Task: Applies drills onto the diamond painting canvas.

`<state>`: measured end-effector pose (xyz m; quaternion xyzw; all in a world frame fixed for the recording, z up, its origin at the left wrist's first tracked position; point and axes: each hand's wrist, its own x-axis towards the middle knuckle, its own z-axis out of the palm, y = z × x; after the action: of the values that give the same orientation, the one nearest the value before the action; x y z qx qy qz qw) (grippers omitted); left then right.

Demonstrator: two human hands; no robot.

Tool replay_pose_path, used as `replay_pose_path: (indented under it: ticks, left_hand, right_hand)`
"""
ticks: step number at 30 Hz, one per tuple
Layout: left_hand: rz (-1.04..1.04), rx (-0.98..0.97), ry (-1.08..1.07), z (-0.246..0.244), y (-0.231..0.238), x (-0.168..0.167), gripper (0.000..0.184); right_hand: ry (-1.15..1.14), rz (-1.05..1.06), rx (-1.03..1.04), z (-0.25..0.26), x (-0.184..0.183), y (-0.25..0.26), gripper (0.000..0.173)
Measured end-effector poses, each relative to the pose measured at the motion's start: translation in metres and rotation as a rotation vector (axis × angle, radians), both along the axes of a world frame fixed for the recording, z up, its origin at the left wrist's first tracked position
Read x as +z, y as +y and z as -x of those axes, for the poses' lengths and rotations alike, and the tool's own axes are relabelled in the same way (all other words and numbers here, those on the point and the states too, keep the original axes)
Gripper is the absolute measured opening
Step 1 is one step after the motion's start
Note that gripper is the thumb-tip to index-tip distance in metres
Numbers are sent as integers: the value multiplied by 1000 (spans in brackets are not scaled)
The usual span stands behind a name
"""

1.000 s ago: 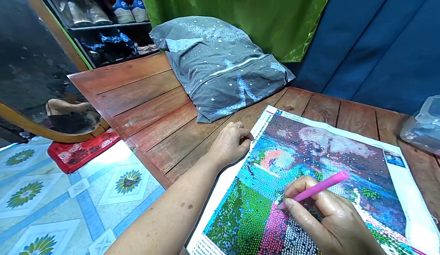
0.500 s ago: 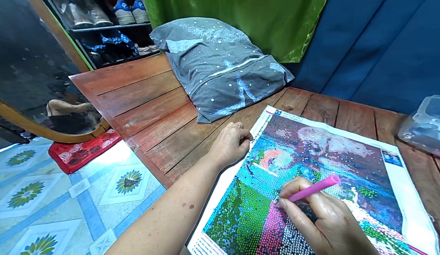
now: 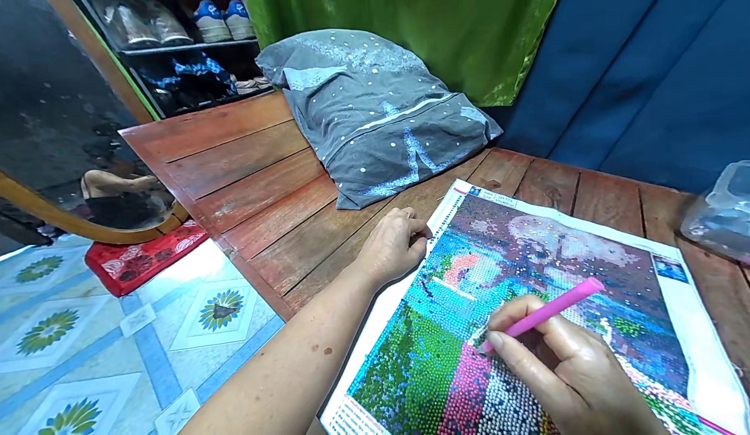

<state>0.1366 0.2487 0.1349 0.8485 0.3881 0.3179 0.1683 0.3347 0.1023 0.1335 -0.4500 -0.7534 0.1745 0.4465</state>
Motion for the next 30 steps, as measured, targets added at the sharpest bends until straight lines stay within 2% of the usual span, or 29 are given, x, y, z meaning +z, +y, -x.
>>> replay_pose_path:
  ticks: [30]
  left_hand:
    - [-13,4,5,0,1,-1,15]
  right_hand:
    - [1,-48,19,3,-8,-1,17]
